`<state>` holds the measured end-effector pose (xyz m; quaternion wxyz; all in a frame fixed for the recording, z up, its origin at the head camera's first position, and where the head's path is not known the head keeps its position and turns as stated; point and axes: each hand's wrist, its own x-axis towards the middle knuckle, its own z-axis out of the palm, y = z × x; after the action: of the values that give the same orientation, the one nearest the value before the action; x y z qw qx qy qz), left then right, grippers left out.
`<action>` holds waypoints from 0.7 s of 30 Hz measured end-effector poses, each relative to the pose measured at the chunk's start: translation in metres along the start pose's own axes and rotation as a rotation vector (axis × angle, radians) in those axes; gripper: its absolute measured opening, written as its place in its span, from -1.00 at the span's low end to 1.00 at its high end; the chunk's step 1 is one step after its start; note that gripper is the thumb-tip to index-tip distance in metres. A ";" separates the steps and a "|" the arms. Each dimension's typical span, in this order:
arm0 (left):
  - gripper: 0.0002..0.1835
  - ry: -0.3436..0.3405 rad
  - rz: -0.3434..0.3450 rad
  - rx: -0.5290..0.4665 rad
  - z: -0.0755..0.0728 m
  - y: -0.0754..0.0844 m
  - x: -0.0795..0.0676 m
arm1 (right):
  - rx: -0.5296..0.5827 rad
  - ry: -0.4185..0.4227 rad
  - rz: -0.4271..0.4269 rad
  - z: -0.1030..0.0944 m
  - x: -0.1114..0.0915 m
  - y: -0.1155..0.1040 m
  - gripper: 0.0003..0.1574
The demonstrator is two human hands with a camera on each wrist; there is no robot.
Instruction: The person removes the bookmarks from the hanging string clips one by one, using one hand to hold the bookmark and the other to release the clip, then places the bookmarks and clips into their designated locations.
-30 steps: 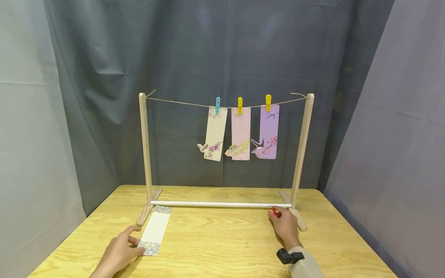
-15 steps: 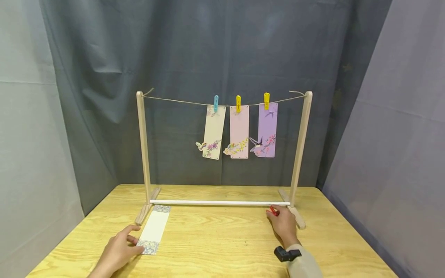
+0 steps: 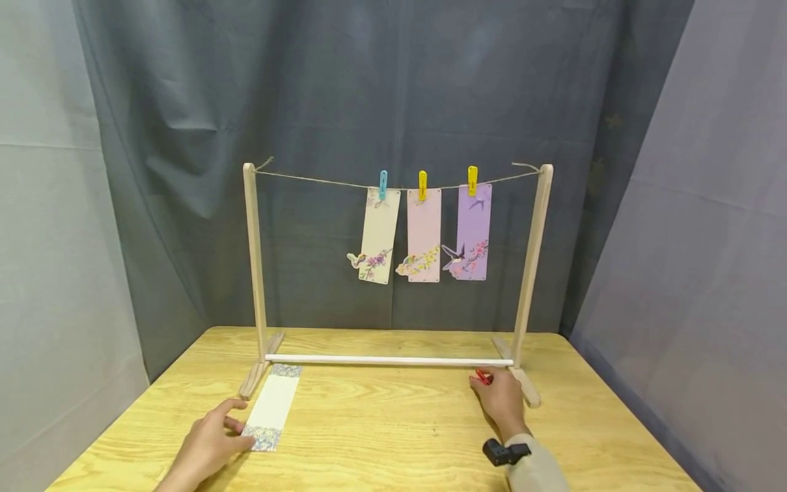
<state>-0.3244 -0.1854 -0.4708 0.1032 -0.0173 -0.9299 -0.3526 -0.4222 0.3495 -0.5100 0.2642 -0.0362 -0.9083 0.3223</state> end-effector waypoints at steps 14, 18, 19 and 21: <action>-0.30 0.002 0.012 -0.007 -0.001 -0.002 -0.002 | -0.009 -0.009 -0.004 0.003 -0.001 0.002 -0.57; -0.30 0.003 0.004 -0.006 -0.001 -0.003 -0.003 | -0.007 -0.001 -0.020 0.004 0.000 0.002 -0.59; -0.30 0.002 0.002 -0.007 -0.001 -0.003 -0.002 | -0.008 0.006 -0.026 0.004 0.000 0.002 -0.59; -0.30 -0.001 0.000 -0.010 -0.001 -0.002 -0.002 | -0.018 0.022 -0.040 0.004 -0.001 0.003 -0.60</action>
<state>-0.3228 -0.1876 -0.4719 0.1027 -0.0183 -0.9282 -0.3572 -0.4242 0.3489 -0.5147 0.2802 -0.0240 -0.9087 0.3086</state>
